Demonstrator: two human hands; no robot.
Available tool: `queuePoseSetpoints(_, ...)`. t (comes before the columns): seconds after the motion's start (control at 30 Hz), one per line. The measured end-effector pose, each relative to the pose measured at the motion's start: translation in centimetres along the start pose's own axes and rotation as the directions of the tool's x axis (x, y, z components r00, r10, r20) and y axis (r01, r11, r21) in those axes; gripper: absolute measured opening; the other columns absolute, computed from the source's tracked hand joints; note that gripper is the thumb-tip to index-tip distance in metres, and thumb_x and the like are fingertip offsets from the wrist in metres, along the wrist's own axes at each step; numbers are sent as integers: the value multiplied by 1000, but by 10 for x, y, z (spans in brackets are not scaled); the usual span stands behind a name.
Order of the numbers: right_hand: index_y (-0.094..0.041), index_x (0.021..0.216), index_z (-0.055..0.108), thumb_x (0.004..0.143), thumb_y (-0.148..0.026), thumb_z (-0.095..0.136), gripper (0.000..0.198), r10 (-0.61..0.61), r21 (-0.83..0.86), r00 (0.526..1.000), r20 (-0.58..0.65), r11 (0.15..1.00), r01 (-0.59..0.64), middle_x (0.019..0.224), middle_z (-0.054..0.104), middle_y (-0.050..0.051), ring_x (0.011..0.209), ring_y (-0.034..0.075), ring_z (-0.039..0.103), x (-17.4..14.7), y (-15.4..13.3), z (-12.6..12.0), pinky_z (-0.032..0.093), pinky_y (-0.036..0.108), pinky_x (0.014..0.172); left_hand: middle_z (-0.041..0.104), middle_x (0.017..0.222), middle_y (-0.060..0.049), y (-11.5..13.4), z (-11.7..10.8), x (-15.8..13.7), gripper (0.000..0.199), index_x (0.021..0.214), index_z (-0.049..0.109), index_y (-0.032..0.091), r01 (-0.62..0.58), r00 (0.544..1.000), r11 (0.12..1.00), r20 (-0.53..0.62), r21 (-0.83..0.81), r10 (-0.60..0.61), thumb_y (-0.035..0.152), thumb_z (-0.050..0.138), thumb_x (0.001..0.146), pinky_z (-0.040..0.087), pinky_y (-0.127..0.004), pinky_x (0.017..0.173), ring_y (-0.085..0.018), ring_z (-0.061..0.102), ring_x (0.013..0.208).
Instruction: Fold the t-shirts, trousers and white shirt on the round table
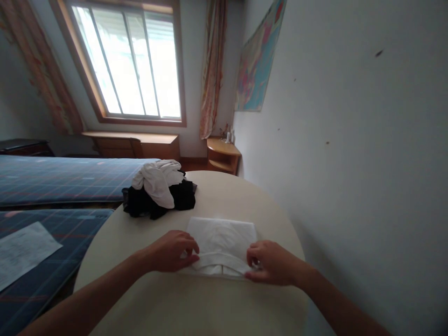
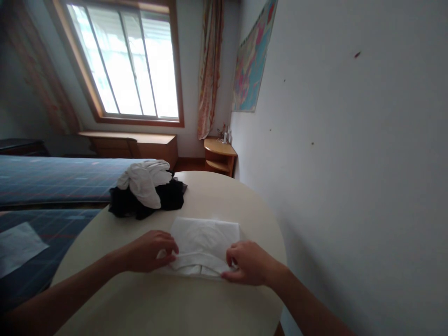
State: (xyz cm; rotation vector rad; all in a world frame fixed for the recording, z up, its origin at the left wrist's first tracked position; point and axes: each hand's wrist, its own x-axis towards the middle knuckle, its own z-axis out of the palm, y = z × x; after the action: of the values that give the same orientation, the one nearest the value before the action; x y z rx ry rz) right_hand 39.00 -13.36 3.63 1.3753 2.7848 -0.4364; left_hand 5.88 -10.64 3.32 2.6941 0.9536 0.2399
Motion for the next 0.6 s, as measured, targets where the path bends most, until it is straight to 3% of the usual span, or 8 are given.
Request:
queuePoseSetpoints(0.1, -21, 80, 71, 93, -46, 53, 34, 52, -76, 991, -125, 995, -62, 84, 70, 7, 80, 20, 64, 29, -12, -12, 44, 31, 77, 72, 92, -4, 2, 4, 33, 25, 97, 70, 23, 114, 975, 993, -193, -8, -114, 33, 48, 96, 48, -28, 81, -18, 66, 85)
queuePoseSetpoints(0.2, -21, 113, 68, 97, -38, 47, 31, 60, -57, 937, -344, 995, -85, 112, 70, 10, 104, 23, 62, 68, -20, -4, 42, 35, 95, 66, 125, -9, 1, 27, 68, 34, 125, 59, 18, 201, 914, 980, -360, 2, -187, 25, 44, 95, 44, -31, 101, -21, 60, 115)
queuePoseSetpoints(0.27, -18, 133, 57, 99, -36, 43, 41, 96, -33, 901, -424, 992, -121, 135, 59, 13, 126, 25, 51, 88, -21, 14, 33, 40, 109, 51, 145, -14, -1, 49, 82, 47, 139, 48, 13, 308, 891, 951, -363, 38, -274, 23, 44, 94, 34, -37, 113, -24, 47, 134)
queuePoseSetpoints(0.33, -19, 145, 46, 100, -42, 39, 52, 147, -16, 910, -387, 986, -166, 150, 46, 12, 140, 28, 36, 98, -18, 37, 23, 46, 116, 41, 153, -16, -5, 70, 85, 52, 146, 41, 10, 393, 885, 916, -299, 76, -355, 28, 40, 97, 27, -44, 118, -28, 35, 143)
queuePoseSetpoints(0.43, -25, 151, 38, 100, -55, 32, 60, 190, 6, 930, -314, 980, -198, 157, 36, 7, 146, 29, 26, 93, -11, 64, 14, 48, 120, 34, 158, -14, -11, 89, 77, 56, 149, 37, 11, 438, 881, 889, -265, 135, -393, 37, 36, 99, 21, -47, 120, -28, 26, 148)
queuePoseSetpoints(0.6, -29, 154, 33, 92, -70, 35, 74, 314, 7, 902, -295, 945, -327, 162, 26, 5, 150, 33, 13, 73, -6, 69, 9, 49, 121, 28, 160, -13, -14, 93, 67, 62, 152, 35, 15, 520, 838, 836, -294, 175, -460, 47, 36, 98, 17, -52, 119, -32, 19, 149)
